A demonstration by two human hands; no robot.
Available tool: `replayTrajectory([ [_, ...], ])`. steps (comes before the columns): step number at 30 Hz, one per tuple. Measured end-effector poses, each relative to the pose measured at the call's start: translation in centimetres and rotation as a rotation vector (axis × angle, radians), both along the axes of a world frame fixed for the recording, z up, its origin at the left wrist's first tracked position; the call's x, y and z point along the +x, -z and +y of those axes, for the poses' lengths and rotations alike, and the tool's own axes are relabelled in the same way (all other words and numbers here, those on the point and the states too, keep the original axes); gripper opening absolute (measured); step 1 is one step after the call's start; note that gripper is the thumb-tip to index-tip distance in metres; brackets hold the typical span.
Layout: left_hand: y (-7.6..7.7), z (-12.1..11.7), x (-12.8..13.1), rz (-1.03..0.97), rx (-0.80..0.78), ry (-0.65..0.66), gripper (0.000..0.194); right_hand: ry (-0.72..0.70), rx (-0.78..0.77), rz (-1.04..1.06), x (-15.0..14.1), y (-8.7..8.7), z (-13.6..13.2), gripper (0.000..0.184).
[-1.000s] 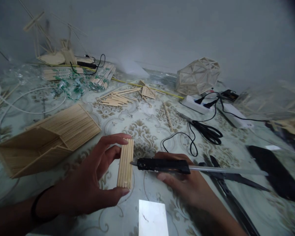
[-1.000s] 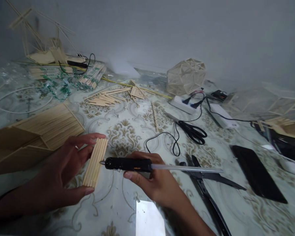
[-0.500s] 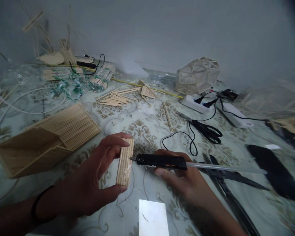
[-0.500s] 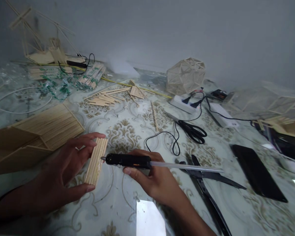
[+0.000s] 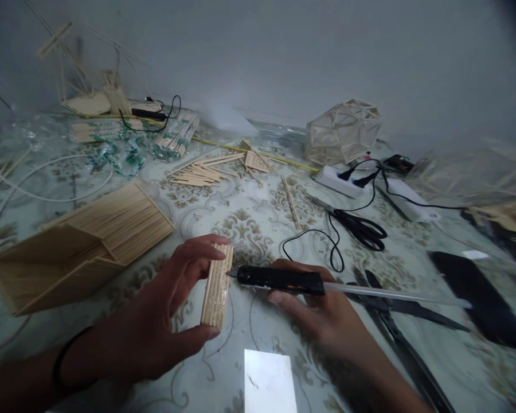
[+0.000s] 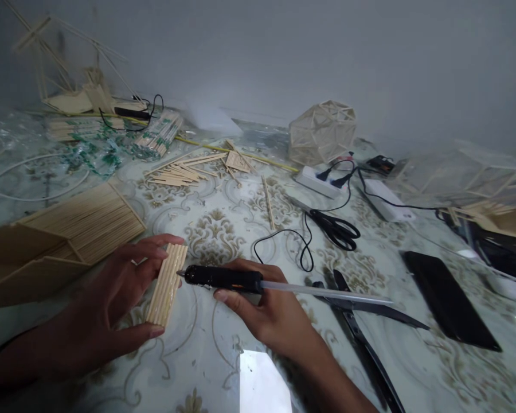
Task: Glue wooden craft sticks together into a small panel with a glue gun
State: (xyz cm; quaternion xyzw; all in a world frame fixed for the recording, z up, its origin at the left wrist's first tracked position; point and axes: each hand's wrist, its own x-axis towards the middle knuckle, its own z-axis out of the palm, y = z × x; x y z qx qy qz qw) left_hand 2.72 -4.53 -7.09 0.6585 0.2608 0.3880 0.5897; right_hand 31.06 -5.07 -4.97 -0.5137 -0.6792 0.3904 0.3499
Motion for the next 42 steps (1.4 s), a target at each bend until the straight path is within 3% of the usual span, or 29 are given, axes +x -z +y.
replayTrajectory([
  [5,0.2,0.1,0.0,-0.010,-0.002,-0.008,0.077,-0.004,-0.007,0.018,-0.1,0.0,0.0,0.011],
  [24,-0.2,0.0,-0.3,0.026,0.012,-0.010,0.077,-0.002,-0.029,0.030,-0.1,0.2,0.2,0.015],
  [36,-1.5,-0.1,-0.6,0.065,-0.056,0.000,0.084,0.061,-0.003,0.067,-0.2,0.4,0.1,0.024],
  [42,-1.4,-0.1,-0.5,0.043,-0.027,0.002,0.083,0.050,0.019,0.045,-0.3,0.3,0.4,0.019],
])
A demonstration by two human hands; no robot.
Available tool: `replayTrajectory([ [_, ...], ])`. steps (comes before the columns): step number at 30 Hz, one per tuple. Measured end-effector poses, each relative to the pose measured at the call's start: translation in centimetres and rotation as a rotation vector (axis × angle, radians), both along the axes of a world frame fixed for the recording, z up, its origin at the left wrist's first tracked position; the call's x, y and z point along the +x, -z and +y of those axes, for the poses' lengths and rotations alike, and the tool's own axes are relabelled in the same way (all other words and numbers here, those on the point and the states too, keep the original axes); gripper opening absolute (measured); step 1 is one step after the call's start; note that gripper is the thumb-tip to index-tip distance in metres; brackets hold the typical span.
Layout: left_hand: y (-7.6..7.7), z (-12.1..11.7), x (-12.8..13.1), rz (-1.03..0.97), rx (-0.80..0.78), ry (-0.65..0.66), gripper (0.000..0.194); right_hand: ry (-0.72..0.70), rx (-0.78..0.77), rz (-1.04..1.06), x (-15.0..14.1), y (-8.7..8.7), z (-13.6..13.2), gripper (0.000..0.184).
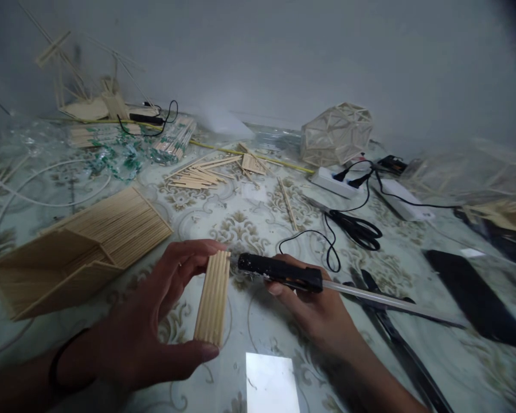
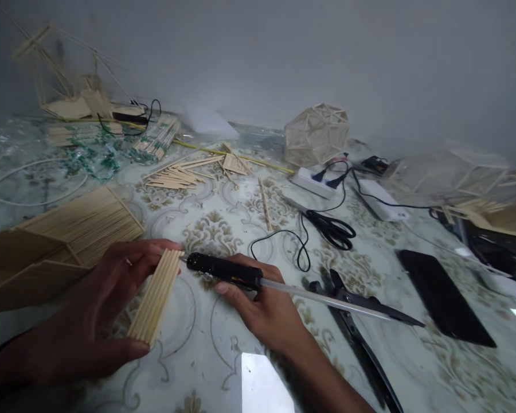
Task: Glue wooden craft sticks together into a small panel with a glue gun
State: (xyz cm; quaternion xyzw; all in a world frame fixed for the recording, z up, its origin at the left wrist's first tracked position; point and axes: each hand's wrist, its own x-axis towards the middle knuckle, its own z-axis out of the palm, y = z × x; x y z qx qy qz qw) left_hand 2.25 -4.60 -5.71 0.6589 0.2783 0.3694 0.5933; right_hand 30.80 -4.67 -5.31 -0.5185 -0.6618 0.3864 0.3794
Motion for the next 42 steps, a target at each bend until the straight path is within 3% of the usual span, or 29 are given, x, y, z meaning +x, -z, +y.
replayTrajectory([
  [12,0.6,-0.2,-0.1,-0.045,-0.007,0.002,0.088,0.062,-0.055,-0.050,0.4,0.5,-0.5,0.023],
  [22,1.5,-0.2,-0.2,-0.039,0.003,-0.042,0.092,0.286,-0.187,-0.035,1.0,4.0,-1.8,0.057],
  [29,0.5,0.4,0.2,0.020,0.029,-0.080,0.086,0.304,-0.255,-0.023,1.0,3.2,-1.6,0.068],
  [36,0.2,0.4,0.4,-0.022,-0.033,-0.051,0.082,0.298,-0.196,-0.011,1.2,4.3,-1.8,0.068],
  [42,0.5,0.4,0.5,-0.073,-0.047,-0.043,0.082,0.311,-0.252,-0.005,1.1,3.1,-1.6,0.075],
])
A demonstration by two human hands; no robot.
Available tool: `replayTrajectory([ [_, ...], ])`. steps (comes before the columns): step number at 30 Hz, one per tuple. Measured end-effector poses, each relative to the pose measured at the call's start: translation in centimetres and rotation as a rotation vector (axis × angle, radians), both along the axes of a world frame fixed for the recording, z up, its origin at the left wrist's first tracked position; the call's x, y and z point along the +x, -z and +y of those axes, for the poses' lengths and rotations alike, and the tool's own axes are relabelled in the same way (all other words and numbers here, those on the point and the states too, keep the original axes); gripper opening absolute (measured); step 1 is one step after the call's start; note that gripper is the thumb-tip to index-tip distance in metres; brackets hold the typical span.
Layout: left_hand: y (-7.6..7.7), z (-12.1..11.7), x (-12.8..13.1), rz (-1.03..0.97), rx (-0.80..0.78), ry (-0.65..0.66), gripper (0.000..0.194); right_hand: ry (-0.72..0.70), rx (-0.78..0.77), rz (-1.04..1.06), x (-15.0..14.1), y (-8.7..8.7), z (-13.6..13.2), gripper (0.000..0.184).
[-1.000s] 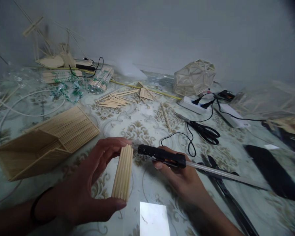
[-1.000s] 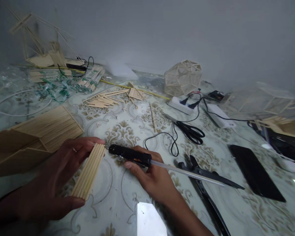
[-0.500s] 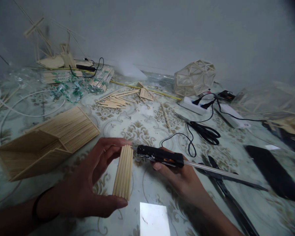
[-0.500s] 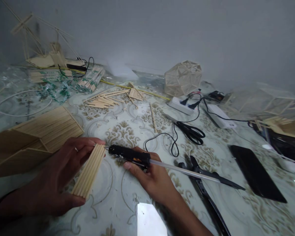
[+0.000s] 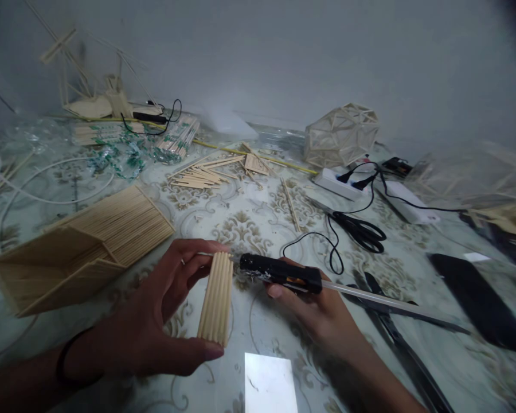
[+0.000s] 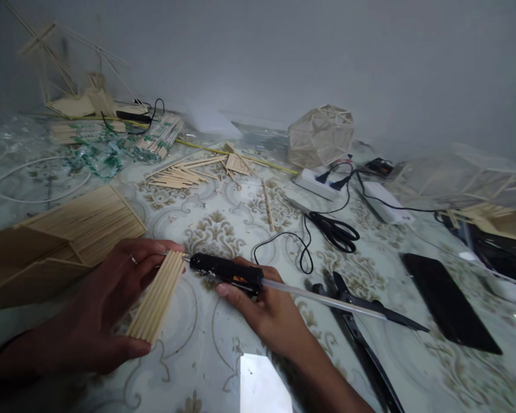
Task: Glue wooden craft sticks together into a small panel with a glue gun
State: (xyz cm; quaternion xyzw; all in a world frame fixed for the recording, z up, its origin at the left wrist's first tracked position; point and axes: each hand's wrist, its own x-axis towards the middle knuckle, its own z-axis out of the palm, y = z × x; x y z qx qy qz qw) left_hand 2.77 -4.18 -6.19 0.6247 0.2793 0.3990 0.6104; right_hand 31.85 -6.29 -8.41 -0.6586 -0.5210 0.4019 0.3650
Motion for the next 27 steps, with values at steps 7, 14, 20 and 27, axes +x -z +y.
replayTrajectory([
  [7,0.1,0.0,-0.1,0.014,0.010,-0.009,0.084,-0.003,0.029,-0.001,-0.1,0.2,-0.2,0.076],
  [14,0.3,-0.2,-0.1,-0.019,0.001,-0.012,0.082,-0.007,0.015,-0.004,0.0,-0.3,-0.1,0.076],
  [20,0.6,-0.2,-0.1,-0.049,-0.033,-0.013,0.084,0.002,0.027,0.013,-0.2,0.0,-0.2,0.073],
  [27,1.2,-0.1,-0.3,-0.053,-0.006,-0.008,0.086,-0.057,0.056,0.000,0.0,0.0,0.0,0.060],
])
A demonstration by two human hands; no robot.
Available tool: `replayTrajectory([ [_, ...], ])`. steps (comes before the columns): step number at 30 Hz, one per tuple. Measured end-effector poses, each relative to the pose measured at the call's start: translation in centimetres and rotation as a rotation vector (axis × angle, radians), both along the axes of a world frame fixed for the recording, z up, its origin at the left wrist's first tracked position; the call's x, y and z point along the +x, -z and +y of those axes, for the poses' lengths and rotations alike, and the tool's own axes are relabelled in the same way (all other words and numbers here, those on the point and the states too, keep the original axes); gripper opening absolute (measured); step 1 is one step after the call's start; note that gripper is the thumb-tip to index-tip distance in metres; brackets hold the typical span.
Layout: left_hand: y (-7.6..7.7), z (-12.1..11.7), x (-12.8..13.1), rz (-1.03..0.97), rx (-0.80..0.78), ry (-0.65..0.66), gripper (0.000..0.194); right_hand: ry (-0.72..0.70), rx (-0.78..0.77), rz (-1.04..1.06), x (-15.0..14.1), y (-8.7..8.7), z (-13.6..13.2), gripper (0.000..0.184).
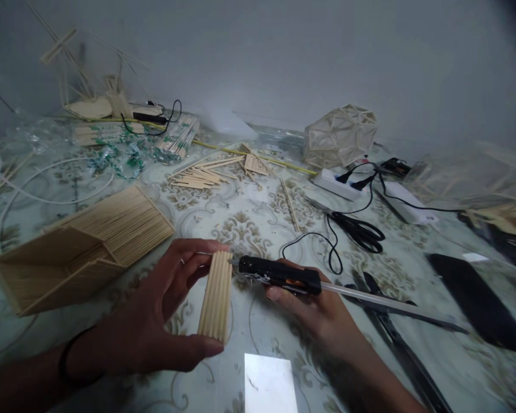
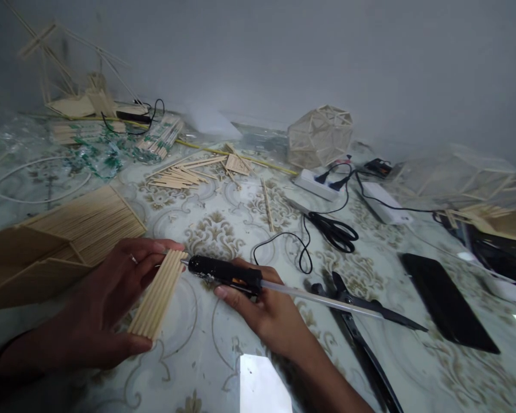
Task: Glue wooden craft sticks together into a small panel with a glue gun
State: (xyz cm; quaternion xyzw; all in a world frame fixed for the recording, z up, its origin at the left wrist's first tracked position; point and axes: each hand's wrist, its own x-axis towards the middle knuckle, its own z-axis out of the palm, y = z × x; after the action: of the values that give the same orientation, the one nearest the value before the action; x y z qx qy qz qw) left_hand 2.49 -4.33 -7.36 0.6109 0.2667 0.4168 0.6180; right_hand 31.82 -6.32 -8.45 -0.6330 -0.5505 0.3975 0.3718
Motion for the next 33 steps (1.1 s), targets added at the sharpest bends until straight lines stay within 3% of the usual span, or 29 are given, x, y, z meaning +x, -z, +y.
replayTrajectory([
  [8,0.3,-0.1,-0.2,0.041,0.007,-0.031,0.088,-0.016,0.047,-0.013,0.6,1.3,-0.2,0.055],
  [17,0.1,0.0,0.0,0.023,0.020,-0.030,0.086,0.027,-0.022,0.005,0.2,-0.1,-0.2,0.063],
  [27,-0.3,-0.1,0.0,0.053,-0.001,-0.026,0.085,-0.001,0.043,-0.027,0.0,0.0,-0.1,0.068],
  [33,-0.4,0.0,-0.1,0.068,-0.010,-0.024,0.085,-0.057,0.072,-0.056,0.0,-0.4,0.0,0.058],
])
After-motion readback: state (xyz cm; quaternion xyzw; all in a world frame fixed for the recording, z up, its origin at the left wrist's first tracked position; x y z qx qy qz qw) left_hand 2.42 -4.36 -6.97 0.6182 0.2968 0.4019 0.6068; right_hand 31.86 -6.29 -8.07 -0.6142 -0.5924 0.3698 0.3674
